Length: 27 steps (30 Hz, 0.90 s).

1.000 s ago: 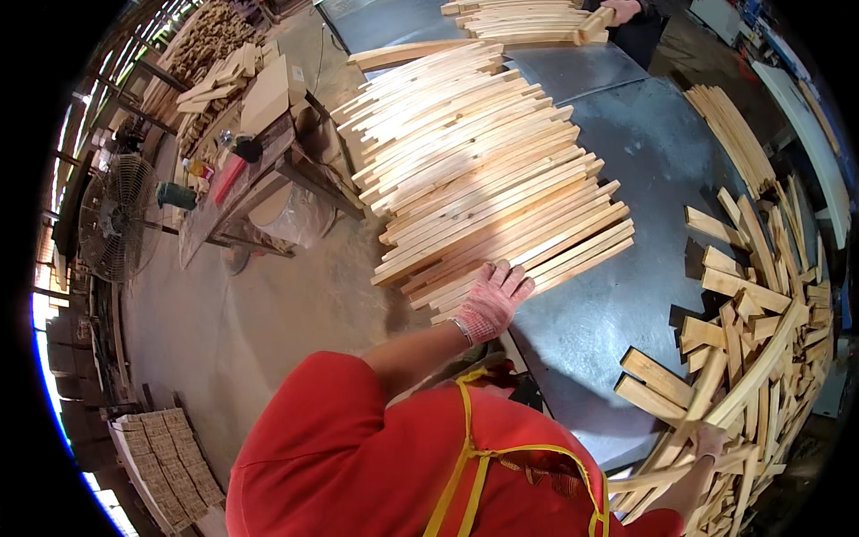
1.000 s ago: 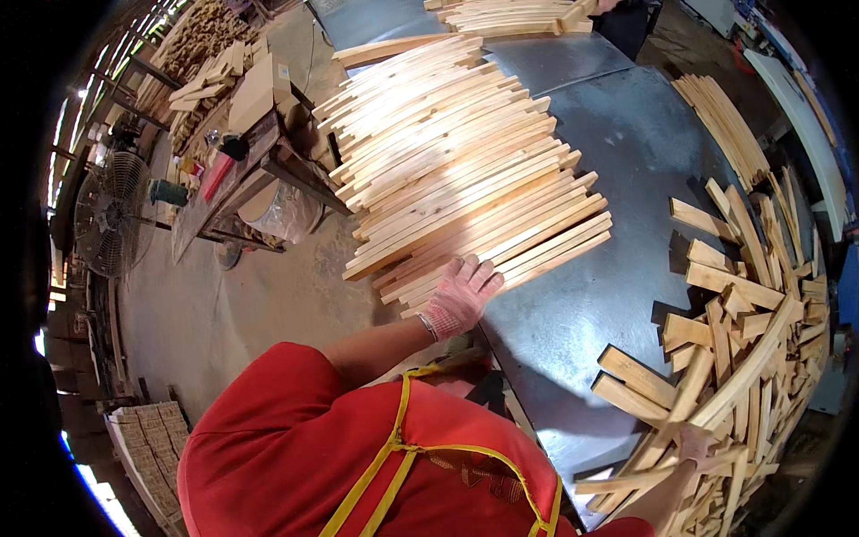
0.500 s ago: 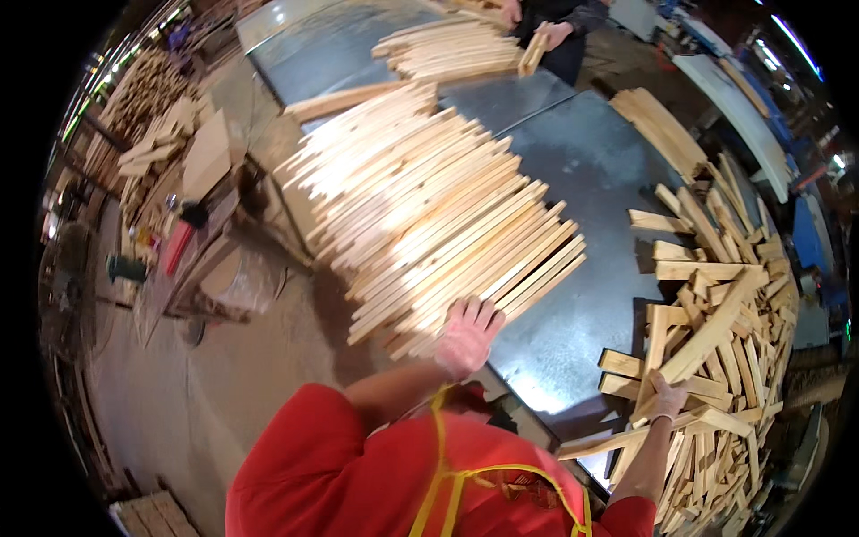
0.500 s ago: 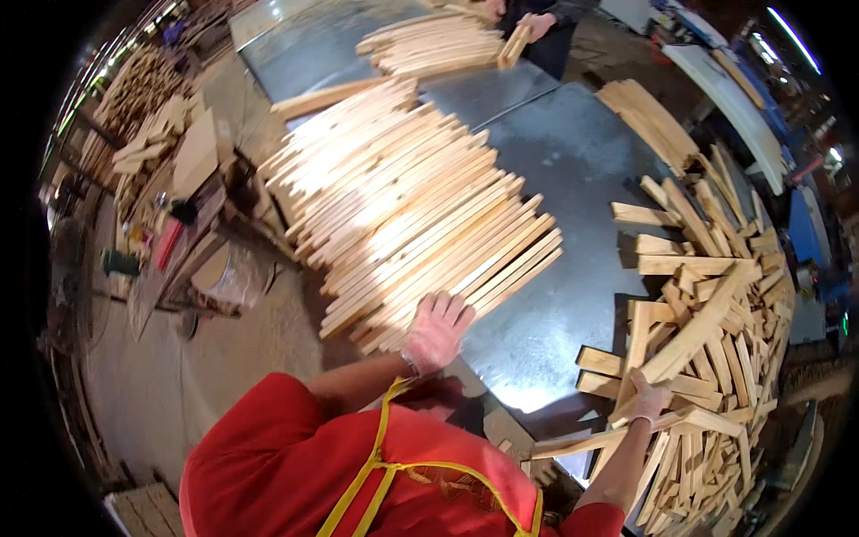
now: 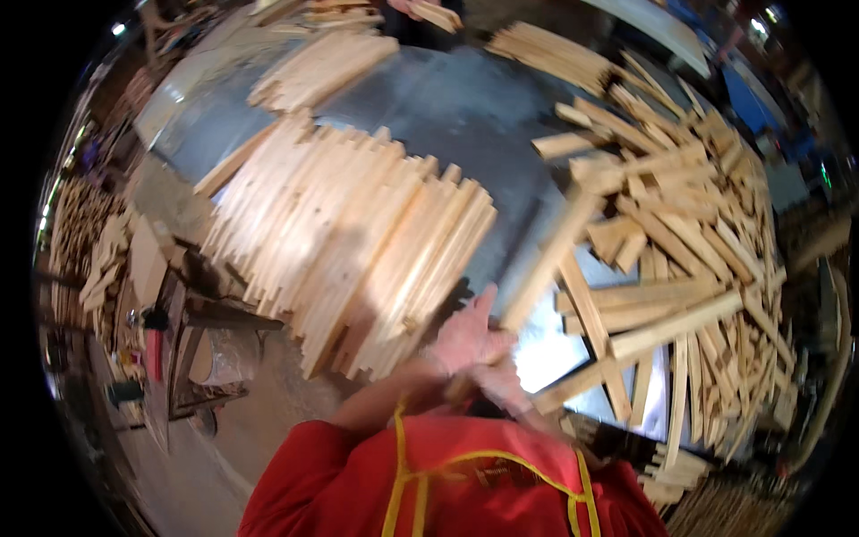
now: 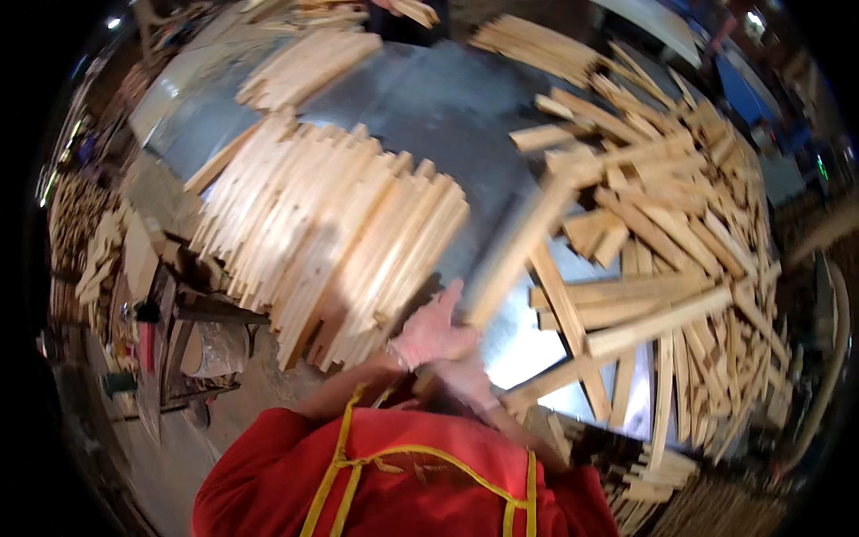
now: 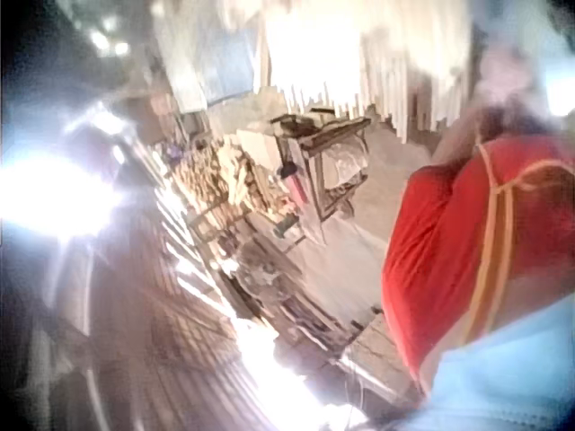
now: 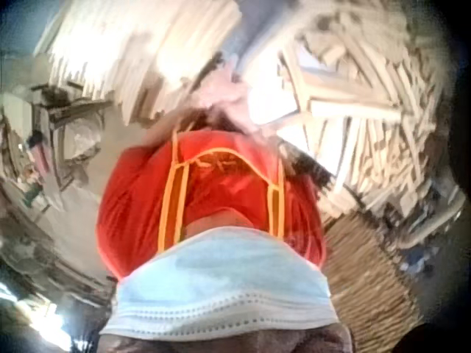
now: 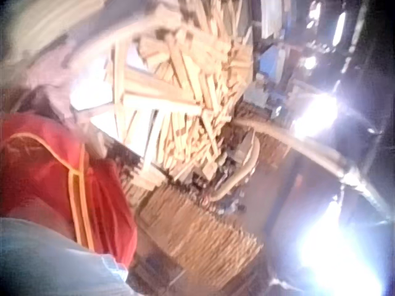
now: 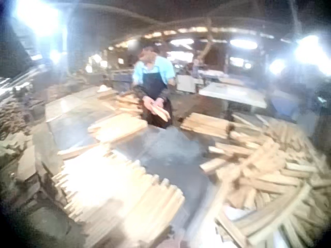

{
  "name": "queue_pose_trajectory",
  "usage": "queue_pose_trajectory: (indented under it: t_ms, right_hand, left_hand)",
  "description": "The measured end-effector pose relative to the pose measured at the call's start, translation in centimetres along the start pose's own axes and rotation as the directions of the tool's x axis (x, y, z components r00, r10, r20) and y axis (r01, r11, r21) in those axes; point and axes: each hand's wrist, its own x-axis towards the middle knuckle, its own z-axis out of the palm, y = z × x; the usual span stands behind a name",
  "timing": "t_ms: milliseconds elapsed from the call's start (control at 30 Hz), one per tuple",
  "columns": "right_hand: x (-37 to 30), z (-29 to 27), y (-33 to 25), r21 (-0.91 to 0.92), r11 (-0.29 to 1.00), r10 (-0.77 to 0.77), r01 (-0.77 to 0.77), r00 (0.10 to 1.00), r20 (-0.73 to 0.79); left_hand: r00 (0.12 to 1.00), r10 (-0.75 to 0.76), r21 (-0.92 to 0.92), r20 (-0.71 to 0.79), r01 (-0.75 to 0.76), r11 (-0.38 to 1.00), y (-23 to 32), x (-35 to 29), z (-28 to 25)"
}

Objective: The person sorts wooden planks on a metal table, picking them up from a disorganized pile and arranging them into a neat stack. The person wears pink gloves and handles the wood by hand, moving pieces from the right side of the table to the left side.

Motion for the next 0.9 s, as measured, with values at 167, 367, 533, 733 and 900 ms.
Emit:
queue_pose_trajectory:
  t_ms: [167,367,533,733,900]
  right_hand:
    - [0.9,-9.2,-0.4,-0.360,0.905,-0.246,0.225,0.969,-0.012]
    - [1.4,-32.2,1.3,-0.470,0.802,-0.384,-0.368,0.284,-0.878]
    - [5.2,-36.0,10.2,0.668,0.645,0.287,0.371,0.692,-0.662]
    - [6.7,-23.2,0.3,0.684,0.665,0.214,0.299,0.801,-0.559]
    - [8.5,-12.3,-1.8,0.426,0.874,0.033,0.236,0.844,-0.535]
  left_hand:
    - [0.957,-0.288,-0.115,-0.037,0.282,0.953,-4.6,3.1,3.2]
    - [0.915,0.067,0.356,-0.398,0.087,0.931,-9.3,-2.5,4.9]
    - [0.868,0.272,0.627,-0.415,0.057,0.777,-9.1,-1.2,2.9]
    - [0.911,0.278,0.640,-0.306,-0.019,0.768,-8.9,-1.4,0.3]
    - [0.892,0.345,0.665,-0.292,-0.070,0.743,-9.9,-1.8,0.2]
